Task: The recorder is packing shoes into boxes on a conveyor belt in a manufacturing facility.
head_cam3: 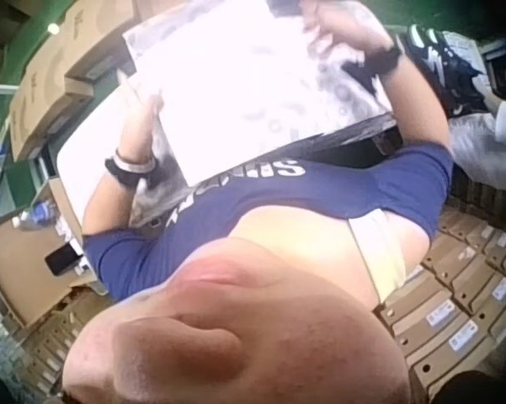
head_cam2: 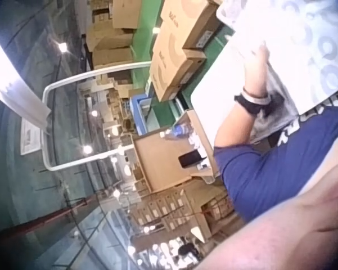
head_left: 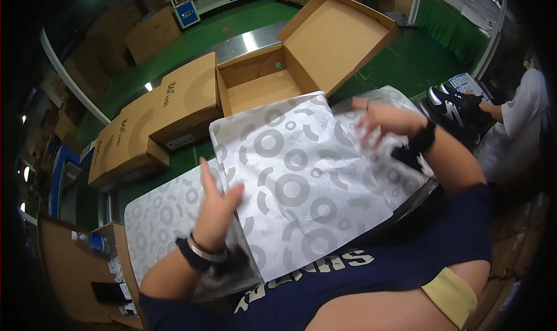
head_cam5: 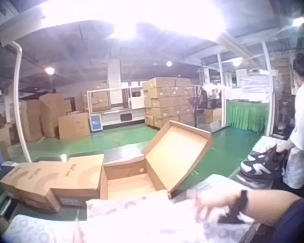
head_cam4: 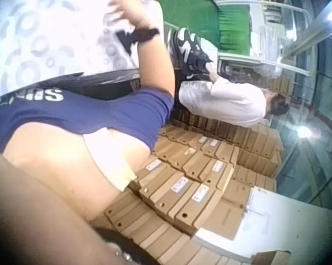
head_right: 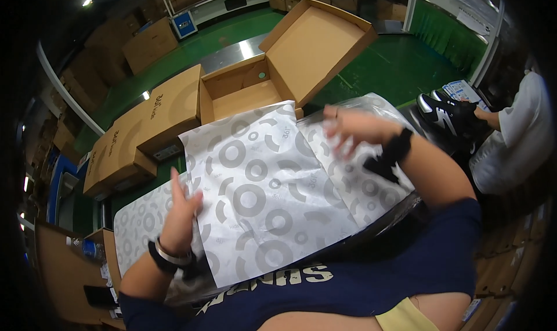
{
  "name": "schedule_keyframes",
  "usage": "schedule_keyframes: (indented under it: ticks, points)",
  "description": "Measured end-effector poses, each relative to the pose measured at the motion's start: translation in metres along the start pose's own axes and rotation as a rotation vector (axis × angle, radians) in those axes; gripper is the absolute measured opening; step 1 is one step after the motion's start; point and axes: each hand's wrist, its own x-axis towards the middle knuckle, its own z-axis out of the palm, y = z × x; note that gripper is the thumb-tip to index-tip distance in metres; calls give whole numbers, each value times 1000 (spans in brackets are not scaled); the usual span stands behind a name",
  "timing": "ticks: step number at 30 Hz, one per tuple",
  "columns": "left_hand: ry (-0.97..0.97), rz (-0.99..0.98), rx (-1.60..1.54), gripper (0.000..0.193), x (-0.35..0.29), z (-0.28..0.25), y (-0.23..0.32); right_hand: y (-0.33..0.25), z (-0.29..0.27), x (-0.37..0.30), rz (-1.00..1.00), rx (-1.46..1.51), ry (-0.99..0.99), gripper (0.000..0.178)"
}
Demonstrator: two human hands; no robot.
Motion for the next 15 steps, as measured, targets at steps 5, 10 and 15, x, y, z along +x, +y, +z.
schedule_keyframes:
  ticks: [5,10,15]
  points:
    - [-88,-8,-373,72,-41,25,-15,9,97,-53,-261,68,-348,79]
    - [-230,21,-355,60,24,13,48,-37,79,-29,-356,328,-182,63]
    - [-230,-44,-343,44,173,-26,96,-91,20,88,-222,480,0,41]
